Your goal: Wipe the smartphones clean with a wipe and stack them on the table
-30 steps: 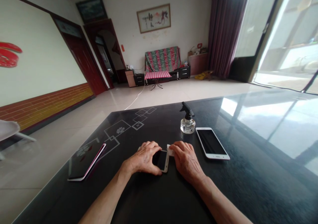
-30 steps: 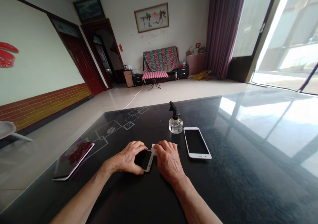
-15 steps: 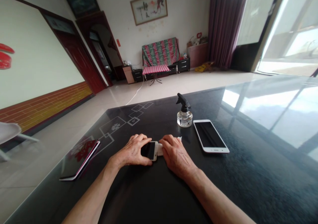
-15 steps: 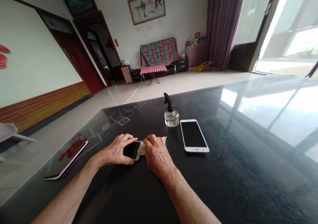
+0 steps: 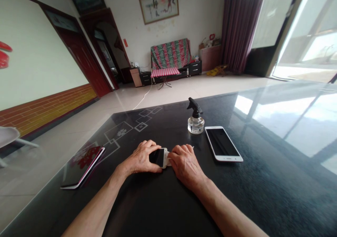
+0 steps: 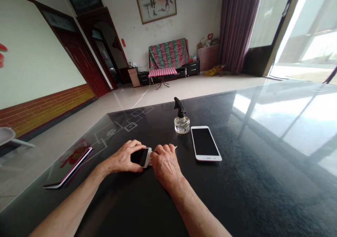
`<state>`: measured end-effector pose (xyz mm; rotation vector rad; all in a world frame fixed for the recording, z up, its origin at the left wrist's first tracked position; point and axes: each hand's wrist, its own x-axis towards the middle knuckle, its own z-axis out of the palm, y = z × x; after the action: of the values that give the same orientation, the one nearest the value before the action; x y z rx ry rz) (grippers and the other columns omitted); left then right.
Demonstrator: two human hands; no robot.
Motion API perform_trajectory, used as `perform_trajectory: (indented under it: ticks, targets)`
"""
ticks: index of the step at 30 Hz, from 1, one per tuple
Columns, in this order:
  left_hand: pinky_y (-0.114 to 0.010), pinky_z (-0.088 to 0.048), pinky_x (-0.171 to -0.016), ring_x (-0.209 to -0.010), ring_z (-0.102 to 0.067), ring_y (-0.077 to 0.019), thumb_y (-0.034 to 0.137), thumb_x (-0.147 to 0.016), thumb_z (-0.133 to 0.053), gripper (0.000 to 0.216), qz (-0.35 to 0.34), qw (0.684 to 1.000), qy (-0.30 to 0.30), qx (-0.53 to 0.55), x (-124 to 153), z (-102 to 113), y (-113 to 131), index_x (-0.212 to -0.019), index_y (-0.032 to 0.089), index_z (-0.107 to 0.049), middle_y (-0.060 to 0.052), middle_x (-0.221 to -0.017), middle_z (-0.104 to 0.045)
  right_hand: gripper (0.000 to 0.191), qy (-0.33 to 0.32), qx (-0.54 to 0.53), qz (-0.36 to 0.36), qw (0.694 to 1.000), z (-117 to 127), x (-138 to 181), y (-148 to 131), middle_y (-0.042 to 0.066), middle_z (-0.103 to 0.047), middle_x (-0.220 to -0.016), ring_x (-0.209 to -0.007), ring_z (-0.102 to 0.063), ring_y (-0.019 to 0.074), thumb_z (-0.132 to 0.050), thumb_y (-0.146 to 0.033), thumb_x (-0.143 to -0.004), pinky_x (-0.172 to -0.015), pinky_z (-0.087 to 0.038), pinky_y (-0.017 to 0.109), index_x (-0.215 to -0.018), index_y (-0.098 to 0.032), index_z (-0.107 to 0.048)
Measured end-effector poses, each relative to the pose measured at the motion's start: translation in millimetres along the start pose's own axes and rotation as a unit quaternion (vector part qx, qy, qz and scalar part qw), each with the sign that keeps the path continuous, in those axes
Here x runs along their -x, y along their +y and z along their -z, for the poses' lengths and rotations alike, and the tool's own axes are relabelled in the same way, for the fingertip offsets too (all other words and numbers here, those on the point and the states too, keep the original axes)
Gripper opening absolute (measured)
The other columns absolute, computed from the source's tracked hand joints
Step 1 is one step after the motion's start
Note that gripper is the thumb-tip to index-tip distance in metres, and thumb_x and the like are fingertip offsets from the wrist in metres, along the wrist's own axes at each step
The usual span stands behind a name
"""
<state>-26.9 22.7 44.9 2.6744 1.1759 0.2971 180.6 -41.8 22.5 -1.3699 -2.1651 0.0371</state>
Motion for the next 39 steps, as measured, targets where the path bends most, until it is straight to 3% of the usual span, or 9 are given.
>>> perform_trajectory:
  ticks: [3, 6, 9, 12, 20, 27, 35, 39]
  targets:
    - [-0.040, -0.041, -0.095, -0.099, -0.053, -0.0250, 0.044, -0.053, -0.080, 0.066, -0.003, 1.000, 0.025, -0.004, -2, -1, 4, -0.112, 0.024, -0.060, -0.004, -0.109, -0.056, 0.021, 0.023, -0.003, -0.007, 1.000, -3, -1, 1, 0.005, -0.059, -0.085, -0.079, -0.048, 0.0174, -0.046, -0.022, -0.092, -0.083, -0.031, 0.035, -0.084, -0.022, -0.066]
    - [-0.040, -0.041, -0.094, -0.097, -0.054, -0.0249, 0.042, -0.053, -0.079, 0.060, -0.010, 0.998, 0.058, 0.002, -4, 1, 10, -0.107, 0.023, -0.061, -0.004, -0.105, -0.058, 0.020, 0.092, -0.025, -0.048, 0.994, -5, -1, 4, 0.006, -0.060, -0.091, -0.083, -0.050, 0.0184, -0.044, -0.024, -0.094, -0.081, -0.033, 0.034, -0.093, -0.021, -0.064]
    - [-0.039, -0.043, -0.092, -0.099, -0.053, -0.0255, 0.041, -0.054, -0.078, 0.060, -0.013, 0.995, 0.102, 0.018, -6, 4, 16, -0.108, 0.022, -0.058, -0.005, -0.106, -0.057, 0.020, 0.163, -0.064, -0.079, 0.981, -6, -2, 6, 0.007, -0.061, -0.097, -0.090, -0.052, 0.0191, -0.041, -0.024, -0.095, -0.084, -0.035, 0.034, -0.096, -0.020, -0.061]
    - [-0.039, -0.043, -0.093, -0.099, -0.053, -0.0259, 0.039, -0.054, -0.078, 0.063, -0.019, 0.990, 0.134, 0.029, -7, 4, 20, -0.111, 0.021, -0.057, -0.006, -0.107, -0.057, 0.019, 0.194, -0.105, -0.076, 0.972, -6, -2, 5, 0.007, -0.061, -0.101, -0.095, -0.054, 0.0188, -0.040, -0.022, -0.095, -0.086, -0.036, 0.033, -0.097, -0.020, -0.058]
    - [-0.039, -0.045, -0.089, -0.097, -0.054, -0.0252, 0.031, -0.055, -0.076, 0.058, -0.025, 0.983, 0.176, 0.054, -7, 2, 23, -0.109, 0.020, -0.058, -0.005, -0.104, -0.058, 0.016, 0.167, -0.197, -0.004, 0.966, -1, -3, -1, 0.007, -0.063, -0.098, -0.088, -0.057, 0.0172, -0.044, -0.020, -0.093, -0.079, -0.044, 0.030, -0.099, -0.020, -0.060]
    - [-0.039, -0.046, -0.088, -0.096, -0.054, -0.0247, 0.030, -0.057, -0.075, 0.055, -0.012, 0.978, 0.195, 0.070, -6, 2, 15, -0.108, 0.021, -0.059, -0.005, -0.102, -0.058, 0.016, 0.151, -0.258, -0.001, 0.954, -1, -3, -5, 0.006, -0.062, -0.095, -0.086, -0.059, 0.0174, -0.047, -0.019, -0.092, -0.078, -0.046, 0.028, -0.096, -0.020, -0.063]
    - [-0.039, -0.045, -0.087, -0.095, -0.053, -0.0252, 0.030, -0.053, -0.077, 0.058, -0.027, 0.979, 0.182, 0.087, -7, 0, 29, -0.107, 0.020, -0.060, -0.005, -0.101, -0.058, 0.015, 0.185, -0.307, -0.035, 0.933, -3, -5, 2, 0.004, -0.061, -0.089, -0.080, -0.060, 0.0146, -0.049, -0.020, -0.092, -0.075, -0.046, 0.025, -0.092, -0.020, -0.064]
    - [-0.039, -0.045, -0.088, -0.095, -0.054, -0.0251, 0.029, -0.055, -0.075, 0.055, -0.013, 0.976, 0.195, 0.097, -6, 2, 25, -0.107, 0.020, -0.060, -0.005, -0.101, -0.058, 0.015, 0.175, -0.330, -0.023, 0.927, -3, -6, -3, 0.004, -0.061, -0.090, -0.080, -0.060, 0.0139, -0.050, -0.020, -0.092, -0.074, -0.046, 0.023, -0.092, -0.020, -0.064]
